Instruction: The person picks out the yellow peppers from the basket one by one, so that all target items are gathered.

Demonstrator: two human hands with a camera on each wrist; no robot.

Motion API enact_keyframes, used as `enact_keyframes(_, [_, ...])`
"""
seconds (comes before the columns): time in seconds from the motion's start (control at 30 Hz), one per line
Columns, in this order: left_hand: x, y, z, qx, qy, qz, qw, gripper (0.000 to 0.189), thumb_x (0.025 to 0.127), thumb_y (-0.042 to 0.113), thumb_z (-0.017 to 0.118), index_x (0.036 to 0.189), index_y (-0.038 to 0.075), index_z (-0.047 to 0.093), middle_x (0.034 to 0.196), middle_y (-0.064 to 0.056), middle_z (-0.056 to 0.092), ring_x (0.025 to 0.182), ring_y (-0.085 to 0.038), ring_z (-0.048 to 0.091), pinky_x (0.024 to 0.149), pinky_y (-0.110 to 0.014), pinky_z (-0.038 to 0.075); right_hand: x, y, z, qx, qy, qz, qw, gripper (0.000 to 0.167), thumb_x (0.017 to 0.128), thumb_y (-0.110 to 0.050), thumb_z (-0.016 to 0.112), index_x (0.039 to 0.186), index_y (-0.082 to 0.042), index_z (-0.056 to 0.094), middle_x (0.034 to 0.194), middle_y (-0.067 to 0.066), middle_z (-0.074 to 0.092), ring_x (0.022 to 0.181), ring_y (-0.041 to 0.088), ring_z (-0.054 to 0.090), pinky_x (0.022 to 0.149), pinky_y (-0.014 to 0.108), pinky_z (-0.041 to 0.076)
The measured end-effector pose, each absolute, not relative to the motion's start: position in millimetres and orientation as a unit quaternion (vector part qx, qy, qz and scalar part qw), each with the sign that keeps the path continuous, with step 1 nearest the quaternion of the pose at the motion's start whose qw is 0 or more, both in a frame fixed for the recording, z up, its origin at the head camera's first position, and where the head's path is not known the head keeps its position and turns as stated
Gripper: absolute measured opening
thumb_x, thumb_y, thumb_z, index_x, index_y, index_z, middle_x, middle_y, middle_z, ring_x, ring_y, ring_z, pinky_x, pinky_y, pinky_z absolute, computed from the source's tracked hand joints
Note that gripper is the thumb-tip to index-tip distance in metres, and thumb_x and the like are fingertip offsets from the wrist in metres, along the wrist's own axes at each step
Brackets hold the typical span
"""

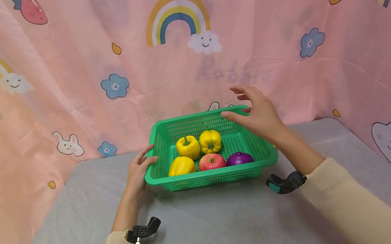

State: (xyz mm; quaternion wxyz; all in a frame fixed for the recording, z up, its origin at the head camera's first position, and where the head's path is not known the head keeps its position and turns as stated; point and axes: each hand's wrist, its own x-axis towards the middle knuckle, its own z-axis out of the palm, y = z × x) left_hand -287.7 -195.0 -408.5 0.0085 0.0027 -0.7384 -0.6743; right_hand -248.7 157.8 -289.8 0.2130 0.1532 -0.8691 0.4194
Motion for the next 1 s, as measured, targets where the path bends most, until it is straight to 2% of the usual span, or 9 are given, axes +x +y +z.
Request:
enact_keyframes(0.13, [-289, -195, -409, 0.002, -0.735, -0.678, 0.008, 0.047, 0.095, 0.018, 0.066, 0.141, 0.026, 0.060, 0.149, -0.011, 0.055, 0.128, -0.026, 0.059, 0.086, -0.025, 0.053, -253, 144, -293, 0.163, -0.867, 0.428, 0.199, 0.067, 0.092, -0.023, 0.075, 0.151, -0.012, 0.045, 0.152, 0.018, 0.047, 0.135, 0.040, 0.048, 0.102, 0.062, 0.047])
enact_keyframes(0.23, [-289, -195, -410, 0.000, -0.734, -0.679, 0.007, 0.047, 0.095, 0.018, 0.066, 0.141, 0.026, 0.060, 0.146, -0.013, 0.057, 0.124, -0.027, 0.060, 0.083, -0.023, 0.053, -256, 134, -298, 0.165, -0.870, 0.429, 0.180, 0.067, 0.093, -0.026, 0.074, 0.151, -0.011, 0.044, 0.152, 0.019, 0.047, 0.135, 0.040, 0.049, 0.102, 0.061, 0.048])
enact_keyframes(0.37, [-288, -195, -410, -0.001, -0.737, -0.676, 0.006, 0.047, 0.095, 0.019, 0.066, 0.142, 0.026, 0.059, 0.149, -0.013, 0.055, 0.127, -0.029, 0.059, 0.091, -0.030, 0.054, -261, 122, -307, 0.163, -0.876, 0.427, 0.152, 0.068, 0.093, -0.031, 0.073, 0.152, -0.012, 0.043, 0.153, 0.016, 0.047, 0.134, 0.038, 0.051, 0.102, 0.057, 0.050])
enact_keyframes(0.53, [-287, -196, -410, 0.004, -0.739, -0.674, 0.009, 0.046, 0.095, 0.020, 0.066, 0.141, 0.026, 0.060, 0.154, -0.008, 0.050, 0.138, -0.028, 0.052, 0.105, -0.045, 0.047, -267, 102, -318, 0.159, -0.882, 0.431, 0.110, 0.071, 0.093, -0.035, 0.072, 0.154, -0.017, 0.041, 0.153, 0.014, 0.049, 0.132, 0.037, 0.054, 0.104, 0.055, 0.049])
enact_keyframes(0.77, [-288, -196, -411, 0.005, -0.745, -0.667, 0.009, 0.047, 0.095, 0.020, 0.066, 0.141, 0.026, 0.060, 0.155, -0.010, 0.049, 0.139, -0.029, 0.052, 0.107, -0.047, 0.047, -272, 77, -335, 0.160, -0.884, 0.435, 0.061, 0.069, 0.093, -0.032, 0.072, 0.153, -0.016, 0.041, 0.151, 0.017, 0.051, 0.133, 0.040, 0.055, 0.107, 0.056, 0.048])
enact_keyframes(1.0, [-290, -195, -410, 0.006, -0.746, -0.665, 0.011, 0.047, 0.095, 0.021, 0.066, 0.141, 0.026, 0.060, 0.157, -0.008, 0.047, 0.143, -0.029, 0.048, 0.109, -0.049, 0.045, -274, 59, -349, 0.158, -0.882, 0.443, 0.027, 0.071, 0.091, -0.034, 0.074, 0.152, -0.018, 0.042, 0.149, 0.017, 0.051, 0.134, 0.041, 0.054, 0.103, 0.052, 0.051])
